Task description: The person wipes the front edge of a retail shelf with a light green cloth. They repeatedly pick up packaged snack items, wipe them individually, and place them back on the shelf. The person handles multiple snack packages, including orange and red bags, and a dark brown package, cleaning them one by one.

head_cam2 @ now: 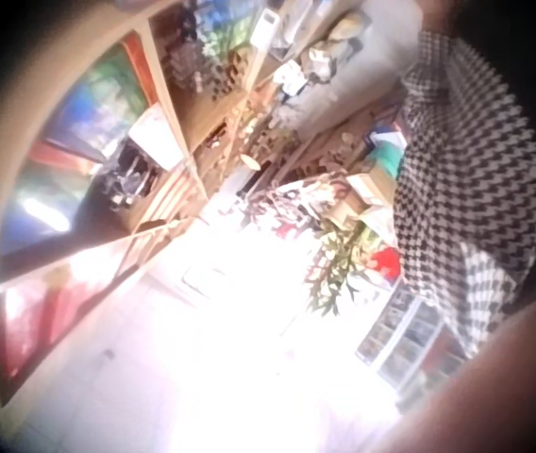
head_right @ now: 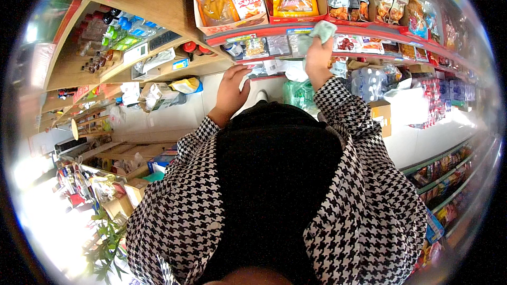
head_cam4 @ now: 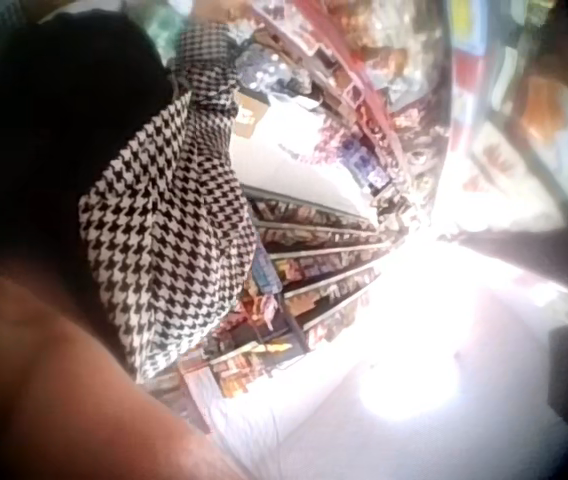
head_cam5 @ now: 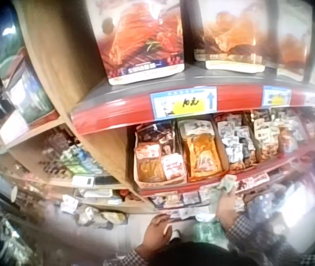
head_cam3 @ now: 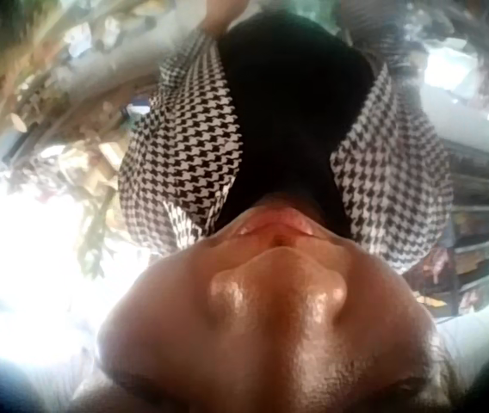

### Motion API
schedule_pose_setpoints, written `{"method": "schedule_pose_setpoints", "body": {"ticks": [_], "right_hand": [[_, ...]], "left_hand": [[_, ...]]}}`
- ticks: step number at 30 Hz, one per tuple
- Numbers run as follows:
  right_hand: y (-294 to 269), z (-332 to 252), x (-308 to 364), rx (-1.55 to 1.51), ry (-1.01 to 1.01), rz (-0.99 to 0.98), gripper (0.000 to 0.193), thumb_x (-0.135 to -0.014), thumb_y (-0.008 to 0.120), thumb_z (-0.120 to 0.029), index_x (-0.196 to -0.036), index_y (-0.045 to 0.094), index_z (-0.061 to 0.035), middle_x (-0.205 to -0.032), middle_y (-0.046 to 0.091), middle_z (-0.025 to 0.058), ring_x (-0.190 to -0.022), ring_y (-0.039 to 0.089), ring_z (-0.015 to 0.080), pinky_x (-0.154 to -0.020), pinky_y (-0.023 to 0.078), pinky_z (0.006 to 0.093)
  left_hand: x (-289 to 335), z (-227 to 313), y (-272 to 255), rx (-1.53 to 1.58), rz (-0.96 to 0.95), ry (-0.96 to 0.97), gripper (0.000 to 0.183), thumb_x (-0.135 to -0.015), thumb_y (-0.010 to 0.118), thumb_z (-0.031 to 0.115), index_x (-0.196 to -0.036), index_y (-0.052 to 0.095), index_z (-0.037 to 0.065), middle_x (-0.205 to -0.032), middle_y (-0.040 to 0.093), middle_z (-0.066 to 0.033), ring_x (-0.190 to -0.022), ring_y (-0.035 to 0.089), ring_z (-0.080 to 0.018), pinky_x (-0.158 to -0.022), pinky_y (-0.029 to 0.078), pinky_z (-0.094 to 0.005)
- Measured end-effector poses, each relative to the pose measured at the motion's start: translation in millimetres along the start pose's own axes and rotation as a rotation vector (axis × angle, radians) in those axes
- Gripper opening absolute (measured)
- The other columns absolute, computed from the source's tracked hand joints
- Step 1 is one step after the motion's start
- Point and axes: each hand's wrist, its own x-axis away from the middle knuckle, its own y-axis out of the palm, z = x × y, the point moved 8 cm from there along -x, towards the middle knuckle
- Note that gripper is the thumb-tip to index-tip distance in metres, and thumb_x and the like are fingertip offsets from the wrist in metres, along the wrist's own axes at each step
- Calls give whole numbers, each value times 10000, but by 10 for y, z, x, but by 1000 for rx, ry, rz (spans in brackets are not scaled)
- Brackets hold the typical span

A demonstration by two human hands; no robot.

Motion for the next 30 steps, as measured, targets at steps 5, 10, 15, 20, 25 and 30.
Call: {"method": "schedule_pose_setpoints", "body": {"ticks": [5,10,15,20,25,30], "right_hand": [[391,41,356,91,14,-91,381,-941,497,-76,-1311,433,-12,-1206,568,115,-1059,551,210,-911,441,332],[611,199,528,149,35,-132,346,-946,508,-86,-1279,454,-9,-1210,567,115,-1080,545,206,-932,426,341],[792,274,732,40,82,-218,308,-961,494,-88,-1263,475,-26,-1157,599,98,-1032,580,194,-882,459,318],[1036,335,939,-59,130,-356,258,-969,492,-92,-1217,497,-19,-1131,608,90,-988,607,184,-844,498,310],[1238,371,1125,60,74,-391,217,-964,486,-100,-1157,543,-17,-1041,635,83,-949,619,189,-810,508,317],[1449,603,1168,153,-96,-499,221,-913,505,-81,-1099,588,3,-989,647,133,-935,618,251,-831,481,349]], "left_hand": [[47,-88,-29,-7,6,-59,353,-809,652,46,-1160,609,49,-1180,586,-169,-1122,543,-358,-965,455,-418],[99,-276,-101,-45,14,-101,395,-814,647,56,-1203,581,42,-1207,577,-177,-1145,532,-367,-973,449,-428],[-98,-385,-208,-62,-2,-110,456,-830,634,91,-1269,528,29,-1324,496,-207,-1220,482,-381,-1023,417,-421],[-255,-665,-286,-68,64,-192,559,-814,645,105,-1330,456,0,-1284,489,-242,-1178,499,-405,-986,445,-438],[-334,-787,-351,-81,37,-230,587,-809,655,111,-1345,435,13,-1267,472,-275,-1150,509,-430,-959,462,-447],[-333,-850,-357,-41,26,-211,584,-809,655,104,-1345,436,35,-1228,476,-263,-1120,512,-434,-941,463,-449]]}}
